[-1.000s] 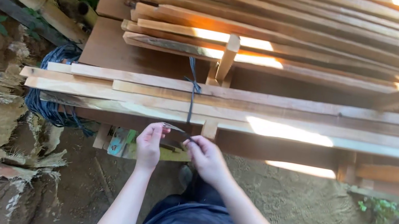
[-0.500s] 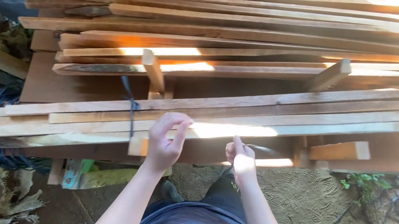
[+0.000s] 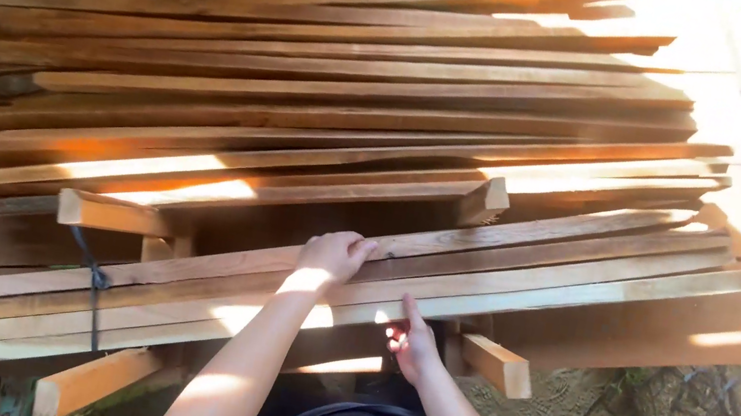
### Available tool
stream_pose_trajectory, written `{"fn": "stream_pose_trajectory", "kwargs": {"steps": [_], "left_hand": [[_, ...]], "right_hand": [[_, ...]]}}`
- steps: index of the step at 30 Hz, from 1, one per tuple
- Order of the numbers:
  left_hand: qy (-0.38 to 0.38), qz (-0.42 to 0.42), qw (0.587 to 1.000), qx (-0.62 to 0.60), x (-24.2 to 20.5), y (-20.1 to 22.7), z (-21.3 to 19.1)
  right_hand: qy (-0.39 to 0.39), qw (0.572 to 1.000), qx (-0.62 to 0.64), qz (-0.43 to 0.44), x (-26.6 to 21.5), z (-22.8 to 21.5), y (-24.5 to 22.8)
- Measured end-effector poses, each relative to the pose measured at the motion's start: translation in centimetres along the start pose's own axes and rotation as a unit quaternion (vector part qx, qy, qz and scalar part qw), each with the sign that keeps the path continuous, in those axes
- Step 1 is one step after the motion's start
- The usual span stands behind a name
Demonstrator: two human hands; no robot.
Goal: Bundling long strips of wood together using plastic straps and securing them.
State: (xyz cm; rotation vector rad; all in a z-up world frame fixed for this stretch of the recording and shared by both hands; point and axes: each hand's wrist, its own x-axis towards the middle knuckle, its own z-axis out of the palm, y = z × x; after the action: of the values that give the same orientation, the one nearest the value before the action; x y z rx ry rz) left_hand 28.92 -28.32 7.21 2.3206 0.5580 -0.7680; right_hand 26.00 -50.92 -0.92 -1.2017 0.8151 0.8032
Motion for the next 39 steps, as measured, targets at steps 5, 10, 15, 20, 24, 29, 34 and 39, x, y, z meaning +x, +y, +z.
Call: {"fn": "stream_pose_trajectory", "kwargs": {"steps": [5, 10, 15, 20, 24, 29, 34, 39], "left_hand": [[-0.010, 0.013, 1.000, 0.017, 0.5, 2.1, -0.4], [-0.043, -0.010, 0.998, 0.046, 1.4, 3.0, -0.8], [-0.048, -0.022, 0.996, 0.069, 2.4, 2.8, 0.2], [-0.065, -0.023, 0.994, 0.084, 1.4, 3.1, 1.1], [-0.076, -0.004, 0.993, 0.086, 0.1, 3.7, 1.2], [-0.090, 0.005, 0.992, 0.091, 0.0, 3.9, 0.5], [-0.104, 0.011, 0.990, 0.098, 0.2, 4.8, -0.9], [-0.159, 0.037, 0.982, 0.092, 0.7, 5.6, -1.1]], "right_hand": [[-0.012, 0.996, 0.089, 0.029, 1.6, 0.1, 1.1], [-0.017, 0.988, 0.147, 0.040, 0.8, 0.6, 0.5], [-0.030, 0.987, 0.148, 0.052, 0.1, 0.9, 0.4], [-0.041, 0.982, 0.173, 0.056, -0.7, -0.6, 2.1], [-0.035, 0.981, 0.182, 0.059, -2.5, -1.1, 1.8], [-0.014, 0.988, 0.151, 0.035, -2.3, -0.7, 1.9], [0.026, 0.990, 0.134, 0.023, -2.0, -0.2, 1.8], [0.035, 0.992, 0.125, -0.003, -0.3, -0.4, 3.1]]}}
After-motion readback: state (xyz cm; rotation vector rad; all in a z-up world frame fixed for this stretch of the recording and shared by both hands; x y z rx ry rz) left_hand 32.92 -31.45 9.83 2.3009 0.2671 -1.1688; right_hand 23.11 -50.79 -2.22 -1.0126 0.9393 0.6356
